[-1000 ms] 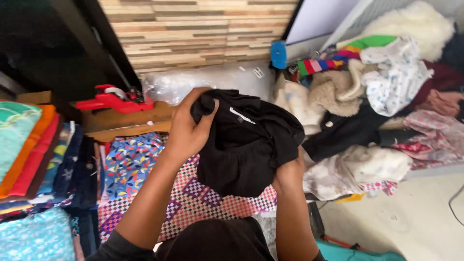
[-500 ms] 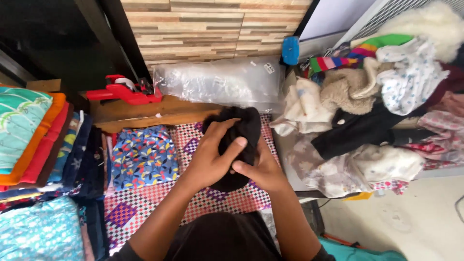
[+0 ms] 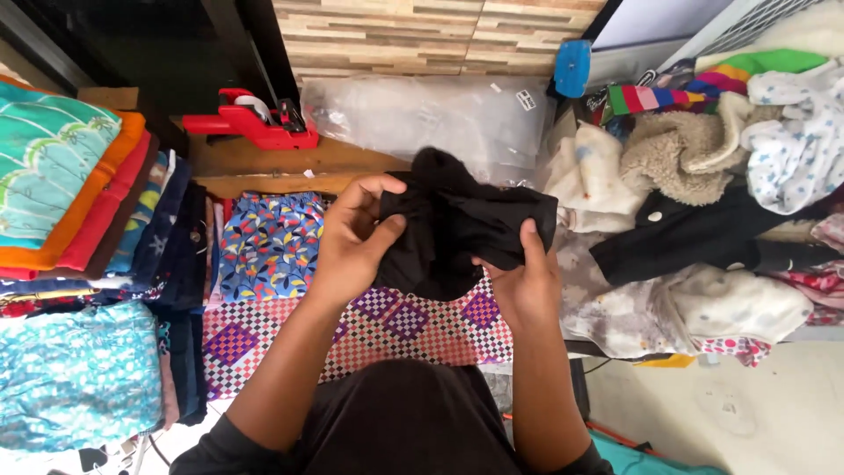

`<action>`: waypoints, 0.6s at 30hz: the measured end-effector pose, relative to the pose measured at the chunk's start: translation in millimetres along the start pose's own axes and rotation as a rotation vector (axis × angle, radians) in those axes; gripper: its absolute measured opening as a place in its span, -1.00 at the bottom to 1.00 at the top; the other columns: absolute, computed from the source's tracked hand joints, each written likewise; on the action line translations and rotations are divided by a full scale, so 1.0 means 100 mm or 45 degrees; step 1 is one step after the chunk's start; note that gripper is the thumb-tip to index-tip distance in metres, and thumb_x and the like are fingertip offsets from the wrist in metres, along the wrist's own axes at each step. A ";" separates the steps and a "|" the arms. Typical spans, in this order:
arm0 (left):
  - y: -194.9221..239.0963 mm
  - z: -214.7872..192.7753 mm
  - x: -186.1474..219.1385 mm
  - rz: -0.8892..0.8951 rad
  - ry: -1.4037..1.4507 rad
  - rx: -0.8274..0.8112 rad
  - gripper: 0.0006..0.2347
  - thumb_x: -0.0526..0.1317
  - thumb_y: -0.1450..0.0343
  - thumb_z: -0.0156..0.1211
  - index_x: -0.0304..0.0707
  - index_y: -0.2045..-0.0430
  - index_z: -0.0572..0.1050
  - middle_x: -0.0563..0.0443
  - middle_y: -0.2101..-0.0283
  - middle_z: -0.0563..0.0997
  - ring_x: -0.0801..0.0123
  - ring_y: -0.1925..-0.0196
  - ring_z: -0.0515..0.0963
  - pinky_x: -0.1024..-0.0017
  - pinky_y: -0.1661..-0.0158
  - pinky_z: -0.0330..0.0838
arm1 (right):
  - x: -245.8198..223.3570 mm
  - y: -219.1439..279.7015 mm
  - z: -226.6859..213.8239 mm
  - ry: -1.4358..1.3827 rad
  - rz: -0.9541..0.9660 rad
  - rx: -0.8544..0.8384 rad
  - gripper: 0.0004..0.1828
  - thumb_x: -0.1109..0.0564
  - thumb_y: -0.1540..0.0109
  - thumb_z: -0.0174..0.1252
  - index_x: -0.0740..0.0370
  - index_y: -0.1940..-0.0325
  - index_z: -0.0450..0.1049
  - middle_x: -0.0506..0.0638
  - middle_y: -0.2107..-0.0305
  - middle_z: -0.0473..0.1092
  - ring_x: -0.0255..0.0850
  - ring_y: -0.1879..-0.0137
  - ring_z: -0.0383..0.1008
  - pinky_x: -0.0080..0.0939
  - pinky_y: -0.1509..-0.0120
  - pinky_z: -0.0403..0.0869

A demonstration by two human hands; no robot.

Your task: The person folds a pair of patterned shorts and places them on a stack. They then pick up a black garment, turn it inside out, and fold it neatly on the floor. Finally, they pick up a dark blue garment from a pile of clothes.

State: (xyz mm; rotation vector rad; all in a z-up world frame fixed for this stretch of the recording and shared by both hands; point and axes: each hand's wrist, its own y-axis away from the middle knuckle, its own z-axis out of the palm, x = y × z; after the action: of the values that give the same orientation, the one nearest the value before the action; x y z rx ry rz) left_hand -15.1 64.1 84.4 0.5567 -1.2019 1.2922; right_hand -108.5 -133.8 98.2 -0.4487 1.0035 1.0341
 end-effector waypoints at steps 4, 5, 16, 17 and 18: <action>-0.07 -0.07 -0.04 0.056 0.023 -0.080 -0.70 -0.61 -0.33 0.07 -0.53 0.06 0.48 -0.10 0.26 0.51 0.36 0.15 0.59 0.41 0.16 0.57 | 0.05 -0.01 -0.08 0.000 -0.064 -0.047 -0.61 -0.06 -0.39 0.07 0.17 -0.22 0.46 0.22 0.06 0.54 0.05 0.07 0.58 0.04 0.10 0.59; -0.09 -0.10 -0.08 0.073 0.063 -0.127 -0.70 -0.61 -0.33 0.02 -0.55 0.05 0.45 -0.17 0.19 0.54 0.29 0.08 0.60 0.35 0.08 0.55 | 0.04 -0.01 -0.08 0.066 -0.116 -0.037 -0.63 -0.02 -0.39 0.06 0.23 -0.19 0.43 0.21 0.15 0.54 0.02 0.16 0.60 0.06 0.17 0.62; -0.06 0.19 0.41 0.029 0.082 -0.340 -0.56 -0.30 -0.32 -0.02 -0.52 -0.09 0.49 -0.24 0.00 0.51 0.24 -0.03 0.45 0.33 -0.04 0.38 | -0.05 0.06 0.07 0.894 -0.594 -0.627 0.36 -0.05 0.06 0.60 0.30 -0.56 -0.16 0.25 -0.12 0.23 0.12 -0.24 0.20 0.27 -0.32 0.33; -0.03 0.23 0.44 0.015 0.066 -0.432 -0.54 -0.22 -0.35 -0.03 -0.48 -0.14 0.47 -0.25 -0.06 0.47 0.17 -0.12 0.40 0.21 -0.13 0.32 | 0.00 0.05 0.08 0.855 -0.582 -0.718 0.23 0.02 0.01 0.56 0.36 -0.51 -0.07 0.26 -0.16 0.25 0.11 -0.32 0.22 0.26 -0.38 0.29; 0.00 0.28 0.47 0.001 0.051 -0.524 -0.51 -0.14 -0.38 -0.04 -0.45 -0.19 0.45 -0.26 -0.12 0.43 0.10 -0.21 0.35 0.09 -0.22 0.27 | 0.06 0.05 0.09 0.813 -0.570 -0.809 0.09 0.09 -0.05 0.52 0.42 -0.47 0.01 0.27 -0.21 0.26 0.10 -0.40 0.23 0.25 -0.45 0.26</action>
State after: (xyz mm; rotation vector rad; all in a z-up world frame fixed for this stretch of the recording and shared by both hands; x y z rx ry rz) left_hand -33.0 59.7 136.0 0.2297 -1.3866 1.0121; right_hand -107.8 -122.1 98.5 -1.5267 1.0360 0.7885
